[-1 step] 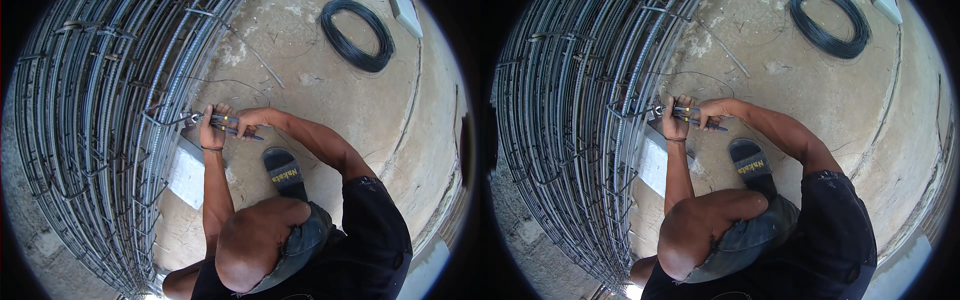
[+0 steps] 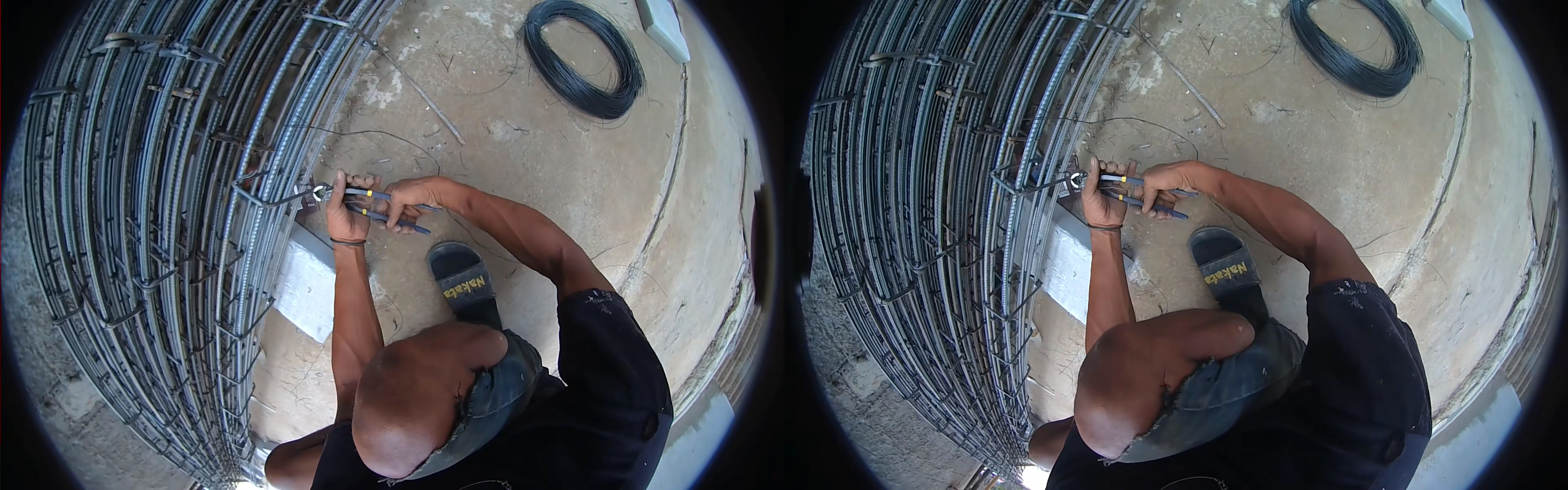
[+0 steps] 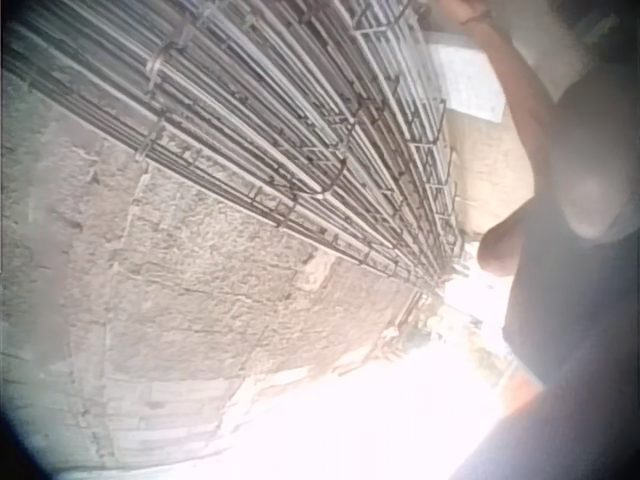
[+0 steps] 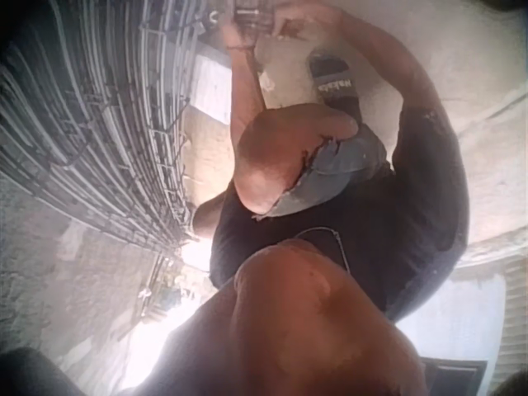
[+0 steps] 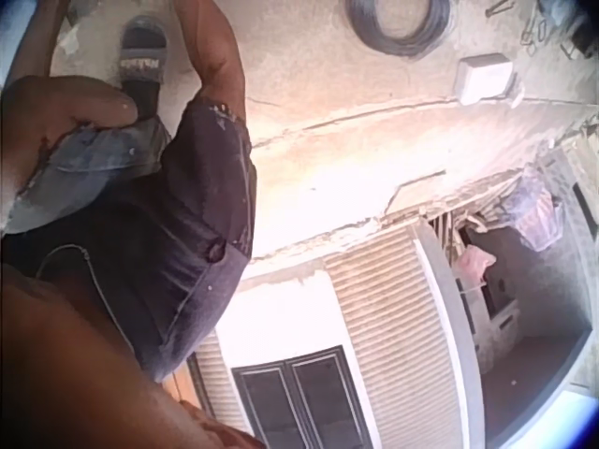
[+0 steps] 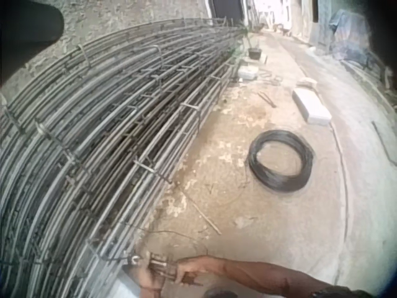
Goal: The person secures sections of a steel reinforcement structure using wire and pliers.
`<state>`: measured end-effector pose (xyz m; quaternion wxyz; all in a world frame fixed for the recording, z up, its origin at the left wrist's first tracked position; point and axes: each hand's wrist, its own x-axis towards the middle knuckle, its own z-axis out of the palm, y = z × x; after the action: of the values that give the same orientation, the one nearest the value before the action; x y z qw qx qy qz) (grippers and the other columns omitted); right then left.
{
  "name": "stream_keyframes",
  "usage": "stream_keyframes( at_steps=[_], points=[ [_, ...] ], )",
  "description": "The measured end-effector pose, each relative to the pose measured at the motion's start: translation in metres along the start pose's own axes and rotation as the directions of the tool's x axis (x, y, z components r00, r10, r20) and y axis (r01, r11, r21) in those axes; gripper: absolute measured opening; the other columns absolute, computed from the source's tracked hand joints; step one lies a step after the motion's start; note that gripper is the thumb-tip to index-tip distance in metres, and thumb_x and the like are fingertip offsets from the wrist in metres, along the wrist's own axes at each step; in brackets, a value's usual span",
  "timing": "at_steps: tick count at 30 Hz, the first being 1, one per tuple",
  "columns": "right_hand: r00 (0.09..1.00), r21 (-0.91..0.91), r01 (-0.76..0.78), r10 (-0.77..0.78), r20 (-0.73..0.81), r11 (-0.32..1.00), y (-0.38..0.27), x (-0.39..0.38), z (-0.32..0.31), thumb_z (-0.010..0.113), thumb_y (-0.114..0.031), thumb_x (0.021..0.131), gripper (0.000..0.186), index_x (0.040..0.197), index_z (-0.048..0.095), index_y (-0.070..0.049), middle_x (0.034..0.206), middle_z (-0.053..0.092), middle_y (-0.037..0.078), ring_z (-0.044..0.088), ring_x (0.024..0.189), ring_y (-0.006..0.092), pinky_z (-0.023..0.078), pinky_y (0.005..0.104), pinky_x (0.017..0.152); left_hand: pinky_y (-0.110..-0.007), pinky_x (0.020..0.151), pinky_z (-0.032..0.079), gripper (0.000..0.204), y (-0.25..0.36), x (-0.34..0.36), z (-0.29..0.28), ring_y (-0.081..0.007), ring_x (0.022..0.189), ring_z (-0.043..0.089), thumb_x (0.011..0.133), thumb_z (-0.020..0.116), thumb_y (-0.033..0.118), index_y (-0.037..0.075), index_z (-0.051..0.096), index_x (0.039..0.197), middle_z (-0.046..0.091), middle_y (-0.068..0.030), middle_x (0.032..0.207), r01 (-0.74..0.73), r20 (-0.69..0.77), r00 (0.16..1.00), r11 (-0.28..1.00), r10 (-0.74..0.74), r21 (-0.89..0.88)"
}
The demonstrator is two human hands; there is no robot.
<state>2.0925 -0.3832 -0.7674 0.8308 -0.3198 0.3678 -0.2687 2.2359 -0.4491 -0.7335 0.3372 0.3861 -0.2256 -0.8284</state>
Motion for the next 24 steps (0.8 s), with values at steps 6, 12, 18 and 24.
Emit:
stream_keyframes(
  at_steps=[6,12,18,24],
  points=[
    [0.932,-0.254,0.09,-0.171,-0.318,0.963,-0.004,-0.023,0.01,0.065,-0.019,0.078,0.032,0.099,0.054,0.003,0.079,0.061,0.014,0.061,0.068,0.0257,0.047,0.0367,0.06,-0.04,0.06,0.048,0.032,-0.006,0.009,0.011,-0.0164,0.05,0.04,0.086,0.062,0.027,0.013,0.04,0.068,0.034,0.0008,0.054,-0.068,-0.127,0.99,0.994,0.057,-0.083],
    [0.312,-0.884,-0.447,-0.903,-0.295,0.135,0.022,-0.032,0.051,0.057,-0.018,0.082,0.039,0.113,0.047,0.003,0.086,0.055,0.016,0.058,0.08,0.0339,0.046,0.0482,0.07,-0.037,0.056,0.05,0.021,-0.015,0.016,0.034,-0.0162,0.05,0.042,0.083,0.061,0.02,0.009,0.046,0.072,0.035,0.0001,0.055,-0.189,-0.332,0.934,0.972,0.134,-0.14],
    [0.48,-0.862,-0.251,-0.717,-0.506,0.44,0.031,-0.012,0.044,0.056,-0.018,0.082,0.028,0.101,0.055,0.003,0.074,0.056,0.013,0.057,0.069,0.0324,0.046,0.0457,0.066,-0.038,0.064,0.052,0.013,-0.021,0.011,0.029,-0.015,0.056,0.052,0.08,0.064,0.012,0.004,0.055,0.085,0.052,-0.0032,0.066,-0.191,-0.377,0.904,0.98,0.201,0.063],
    [0.911,-0.408,-0.112,-0.071,-0.407,0.906,0.005,-0.022,0.039,0.062,-0.026,0.086,0.026,0.08,0.058,-0.001,0.062,0.055,0.008,0.053,0.053,0.0218,0.048,0.0355,0.055,-0.04,0.083,0.048,0.016,-0.014,-0.019,-0.002,-0.0237,0.083,0.063,0.083,0.064,0.018,0.007,0.058,0.093,0.063,-0.0087,0.082,-0.046,-0.06,0.997,0.999,0.046,0.003]
  ],
)
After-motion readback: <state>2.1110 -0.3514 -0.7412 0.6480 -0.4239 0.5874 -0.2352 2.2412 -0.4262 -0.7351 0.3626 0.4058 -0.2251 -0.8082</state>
